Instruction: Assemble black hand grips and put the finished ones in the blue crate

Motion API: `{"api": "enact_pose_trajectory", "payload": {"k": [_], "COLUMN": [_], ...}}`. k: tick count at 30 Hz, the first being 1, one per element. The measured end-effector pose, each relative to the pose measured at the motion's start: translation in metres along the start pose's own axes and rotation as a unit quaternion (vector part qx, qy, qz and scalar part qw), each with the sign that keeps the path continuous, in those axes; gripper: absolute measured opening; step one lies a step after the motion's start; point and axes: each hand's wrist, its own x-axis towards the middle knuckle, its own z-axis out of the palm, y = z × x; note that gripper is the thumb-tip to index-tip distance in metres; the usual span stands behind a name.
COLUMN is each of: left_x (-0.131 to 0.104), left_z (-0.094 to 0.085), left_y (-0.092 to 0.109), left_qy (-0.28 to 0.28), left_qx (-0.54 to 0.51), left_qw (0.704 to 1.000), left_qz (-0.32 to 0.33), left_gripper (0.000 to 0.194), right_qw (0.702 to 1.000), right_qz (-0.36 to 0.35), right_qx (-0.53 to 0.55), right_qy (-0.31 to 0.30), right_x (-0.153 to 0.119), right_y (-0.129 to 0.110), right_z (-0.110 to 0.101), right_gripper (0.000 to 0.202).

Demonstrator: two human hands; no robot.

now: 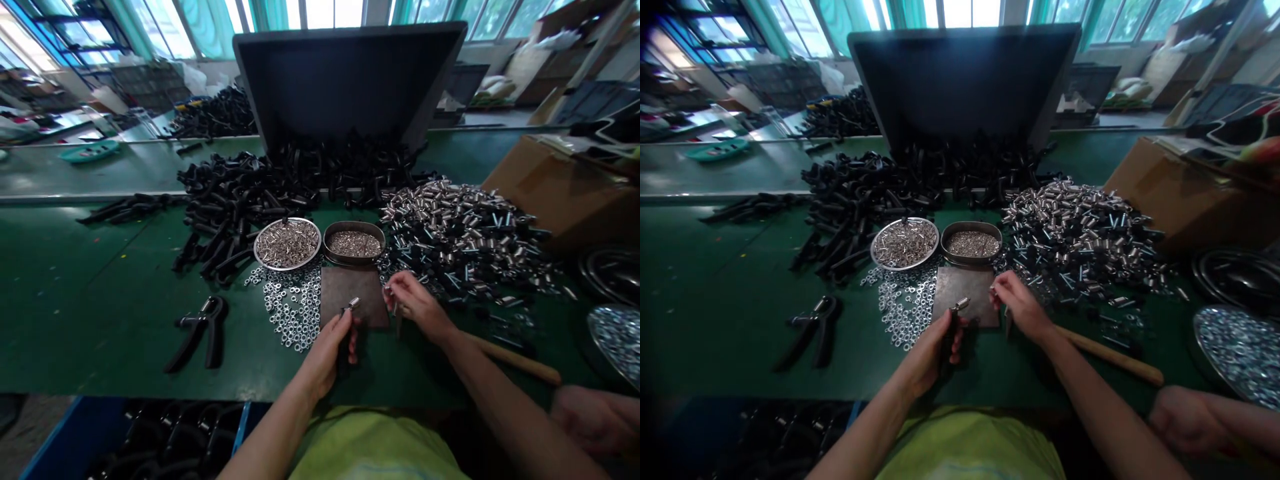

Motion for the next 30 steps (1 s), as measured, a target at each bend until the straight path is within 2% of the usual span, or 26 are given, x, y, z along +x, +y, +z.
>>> {"api": "enact_pose_trajectory", "payload": {"k": [4, 7, 14, 19, 21, 23, 25, 27, 28, 30], "left_x": [0.001, -0.001, -0.003, -0.002, -0.001, -0.003, -0.005, -0.008, -0.009, -0.008], "left_z": [0.007, 0.009, 0.008, 0.005, 0.004, 0.005, 0.007, 0.009, 0.010, 0.010], "left_y": [-0.006, -0.011, -0.015, -0.017, -0.016, -0.013, -0.010, -0.007, -0.006, -0.004], "left_qy": [-0.012, 0.001, -0.001, 0.014, 0.032, 0.033, 0.017, 0.001, -0.001, 0.007], "left_qx": [-0.008, 0.013, 0.057, 0.121, 0.162, 0.175, 0.152, 0.112, 0.090, 0.040], "left_qw": [1.000, 1.000, 0.998, 0.992, 0.986, 0.984, 0.988, 0.994, 0.996, 0.999], "left_qz": [-0.004, 0.006, 0.023, 0.026, 0.033, 0.029, 0.019, 0.007, 0.006, 0.008], "left_gripper": [0.054, 0.051, 0.049, 0.049, 0.052, 0.054, 0.052, 0.050, 0.049, 0.048], "right_qw": [0.993, 0.984, 0.971, 0.982, 0.990, 0.990, 0.982, 0.951, 0.914, 0.866], "right_qz": [-0.033, -0.039, -0.033, -0.027, -0.015, -0.001, -0.014, -0.051, -0.070, -0.073], "right_qx": [-0.100, -0.166, -0.229, -0.176, -0.111, -0.062, -0.119, -0.296, -0.399, -0.491], "right_qy": [-0.056, -0.053, -0.058, -0.063, -0.082, -0.128, -0.145, -0.073, -0.010, 0.067], "right_x": [-0.021, -0.024, -0.024, -0.026, -0.024, -0.017, -0.003, 0.019, 0.032, 0.056], "right_y": [-0.022, -0.025, -0.020, -0.015, -0.012, -0.009, -0.006, -0.004, -0.002, 0.003], "right_z": [0.042, 0.054, 0.050, 0.052, 0.052, 0.047, 0.034, 0.014, 0.003, -0.019], "right_gripper": [0.012, 0.009, 0.012, 0.010, 0.008, 0.013, 0.025, 0.025, 0.021, 0.018]}}
